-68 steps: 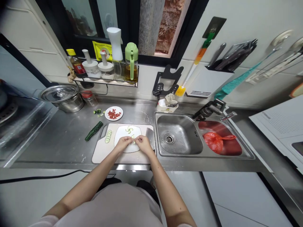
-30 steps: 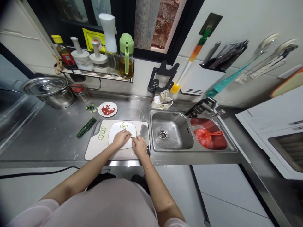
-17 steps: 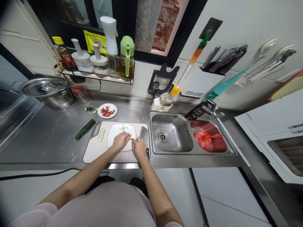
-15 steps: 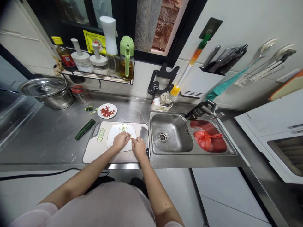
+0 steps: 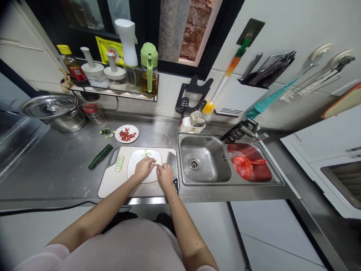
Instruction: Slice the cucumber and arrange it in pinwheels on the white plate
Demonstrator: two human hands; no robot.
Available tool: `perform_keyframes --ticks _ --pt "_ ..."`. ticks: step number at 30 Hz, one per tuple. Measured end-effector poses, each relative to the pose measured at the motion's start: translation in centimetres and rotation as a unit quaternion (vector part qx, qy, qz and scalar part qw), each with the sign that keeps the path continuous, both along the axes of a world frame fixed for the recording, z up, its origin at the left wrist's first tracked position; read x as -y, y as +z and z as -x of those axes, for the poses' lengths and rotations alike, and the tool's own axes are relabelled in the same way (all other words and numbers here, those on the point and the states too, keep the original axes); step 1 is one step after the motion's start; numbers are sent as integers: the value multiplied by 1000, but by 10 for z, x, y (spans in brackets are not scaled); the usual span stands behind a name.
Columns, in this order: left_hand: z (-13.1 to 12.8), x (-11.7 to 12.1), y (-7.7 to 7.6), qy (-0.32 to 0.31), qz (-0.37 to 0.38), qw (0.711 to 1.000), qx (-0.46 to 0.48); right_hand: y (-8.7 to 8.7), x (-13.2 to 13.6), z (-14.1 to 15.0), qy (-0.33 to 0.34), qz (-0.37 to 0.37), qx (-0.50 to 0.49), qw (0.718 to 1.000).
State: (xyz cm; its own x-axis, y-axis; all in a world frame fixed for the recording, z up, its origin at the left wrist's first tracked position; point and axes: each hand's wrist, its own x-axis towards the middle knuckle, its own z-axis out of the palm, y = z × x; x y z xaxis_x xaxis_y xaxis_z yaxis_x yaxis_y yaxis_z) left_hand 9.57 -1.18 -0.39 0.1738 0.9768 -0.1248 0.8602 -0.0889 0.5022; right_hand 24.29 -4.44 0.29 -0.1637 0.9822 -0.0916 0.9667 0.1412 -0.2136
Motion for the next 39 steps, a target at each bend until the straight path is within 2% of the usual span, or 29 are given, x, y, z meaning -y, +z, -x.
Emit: perform_keyframes --ticks 17,39 --pt "1 -3 1 -1 12 1000 -1 -6 0 -2 -25 -5 -34 999" --pt "-1 -3 4 3 15 1000 -2 2 -1 3 -35 23 -30 999"
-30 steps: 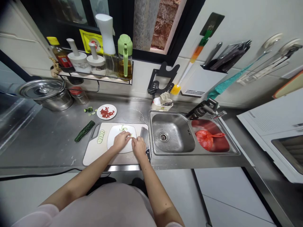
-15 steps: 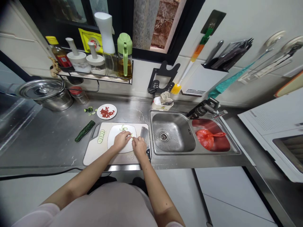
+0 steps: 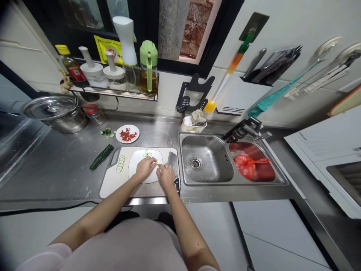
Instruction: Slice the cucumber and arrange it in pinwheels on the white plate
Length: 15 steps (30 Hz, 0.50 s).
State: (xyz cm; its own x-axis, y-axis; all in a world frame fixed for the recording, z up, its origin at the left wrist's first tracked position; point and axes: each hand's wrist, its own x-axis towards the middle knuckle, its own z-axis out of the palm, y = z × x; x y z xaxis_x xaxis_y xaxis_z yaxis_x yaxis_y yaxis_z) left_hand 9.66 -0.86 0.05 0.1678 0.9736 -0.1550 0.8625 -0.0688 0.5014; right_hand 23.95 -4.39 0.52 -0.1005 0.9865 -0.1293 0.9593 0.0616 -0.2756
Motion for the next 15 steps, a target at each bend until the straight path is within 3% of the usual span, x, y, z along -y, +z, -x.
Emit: perform_keyframes --ticks 15 --pt "0 0 0 4 2 1000 3 -1 0 1 -9 -2 0 1000"
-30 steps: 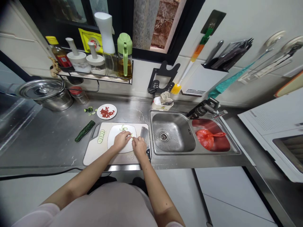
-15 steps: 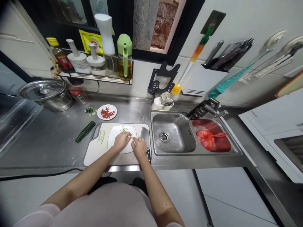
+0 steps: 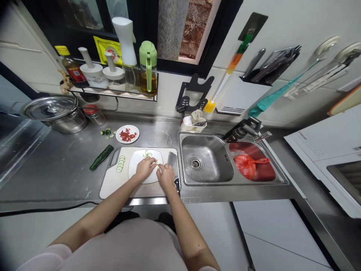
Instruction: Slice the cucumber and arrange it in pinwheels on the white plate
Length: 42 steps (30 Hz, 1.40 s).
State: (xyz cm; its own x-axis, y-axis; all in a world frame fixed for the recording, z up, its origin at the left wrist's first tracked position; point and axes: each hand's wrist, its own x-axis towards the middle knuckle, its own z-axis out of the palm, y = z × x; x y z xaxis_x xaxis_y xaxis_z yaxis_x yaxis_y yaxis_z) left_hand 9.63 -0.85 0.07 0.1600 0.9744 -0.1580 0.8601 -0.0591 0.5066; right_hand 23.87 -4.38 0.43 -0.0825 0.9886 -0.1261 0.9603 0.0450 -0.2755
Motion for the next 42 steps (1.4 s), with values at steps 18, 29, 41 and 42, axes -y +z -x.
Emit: perform_keyframes --ticks 18,29,41,42 --pt "-4 1 2 19 12 1000 9 -3 5 -3 -11 -27 -13 999" --pt "-3 0 -1 8 -2 1000 10 0 -1 1 -5 -7 5 1000" --pt "-3 0 -2 7 -4 1000 17 -1 -1 1 -1 -13 -2 1000" --pt "-3 0 -1 9 -4 1000 19 -2 -1 1 -1 -15 -6 1000"
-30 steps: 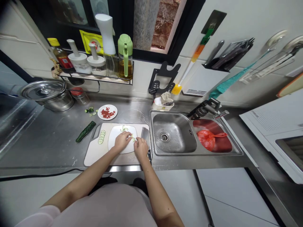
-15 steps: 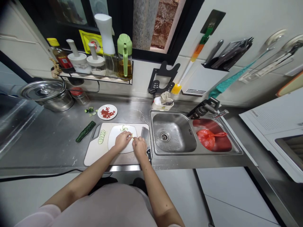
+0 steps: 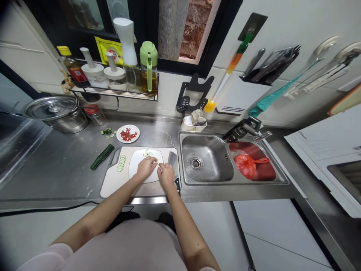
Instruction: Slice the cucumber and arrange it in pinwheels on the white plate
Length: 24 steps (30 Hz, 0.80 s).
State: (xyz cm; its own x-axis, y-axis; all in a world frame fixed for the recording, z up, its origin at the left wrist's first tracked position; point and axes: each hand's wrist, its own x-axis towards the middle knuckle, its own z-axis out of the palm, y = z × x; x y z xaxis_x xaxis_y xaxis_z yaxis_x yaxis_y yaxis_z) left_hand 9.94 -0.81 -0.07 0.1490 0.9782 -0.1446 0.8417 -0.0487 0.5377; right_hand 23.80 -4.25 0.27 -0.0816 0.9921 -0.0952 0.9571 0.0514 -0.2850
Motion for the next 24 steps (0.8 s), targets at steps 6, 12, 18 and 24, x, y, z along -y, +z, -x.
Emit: perform_keyframes --ticks 6,12,18,24 --pt "1 0 0 23 -8 999 34 -6 -1 -5 -27 -48 -53 997" --pt "8 12 3 79 -50 990 106 -8 -2 -16 -64 -100 -122 985" --pt "47 34 8 180 -114 965 151 -3 -4 -23 -73 -152 -185 968" --pt "105 55 5 302 -111 942 96 1 -7 -21 -60 -181 -218 957"
